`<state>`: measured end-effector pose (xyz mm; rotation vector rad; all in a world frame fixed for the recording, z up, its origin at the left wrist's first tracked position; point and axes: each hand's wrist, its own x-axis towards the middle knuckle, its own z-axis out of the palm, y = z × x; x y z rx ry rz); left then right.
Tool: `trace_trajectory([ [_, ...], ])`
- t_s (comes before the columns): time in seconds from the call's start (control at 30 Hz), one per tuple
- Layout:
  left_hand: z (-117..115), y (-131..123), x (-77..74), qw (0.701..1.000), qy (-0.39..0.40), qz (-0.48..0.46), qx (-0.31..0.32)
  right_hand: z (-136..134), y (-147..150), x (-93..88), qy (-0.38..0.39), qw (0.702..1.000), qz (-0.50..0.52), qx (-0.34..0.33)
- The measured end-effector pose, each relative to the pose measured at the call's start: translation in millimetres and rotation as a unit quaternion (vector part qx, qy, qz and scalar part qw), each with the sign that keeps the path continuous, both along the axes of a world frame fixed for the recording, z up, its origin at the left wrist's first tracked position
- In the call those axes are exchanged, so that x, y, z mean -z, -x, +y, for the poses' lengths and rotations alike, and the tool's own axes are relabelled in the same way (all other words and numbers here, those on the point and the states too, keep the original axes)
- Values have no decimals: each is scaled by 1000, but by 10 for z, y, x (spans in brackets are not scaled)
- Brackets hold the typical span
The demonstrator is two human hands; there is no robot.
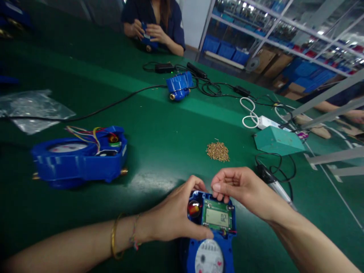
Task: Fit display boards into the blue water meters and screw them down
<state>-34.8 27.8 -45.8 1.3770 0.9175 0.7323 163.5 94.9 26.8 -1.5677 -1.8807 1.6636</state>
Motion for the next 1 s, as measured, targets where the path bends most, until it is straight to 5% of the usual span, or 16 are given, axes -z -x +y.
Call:
trace_trajectory([
  [0.23, -2, -35, 15, 1000, -8, 9, -2, 1, 100, -3, -72, 989, -68, -106],
  [0.8, -5, -75, 46, 999, -28, 10, -15, -41, 187, -66, -114, 971, -154, -140],
  [1.0, -1, -64, 68, 999, -36, 10, -3, -76, 207, -65, -33, 982, -168, -74],
])
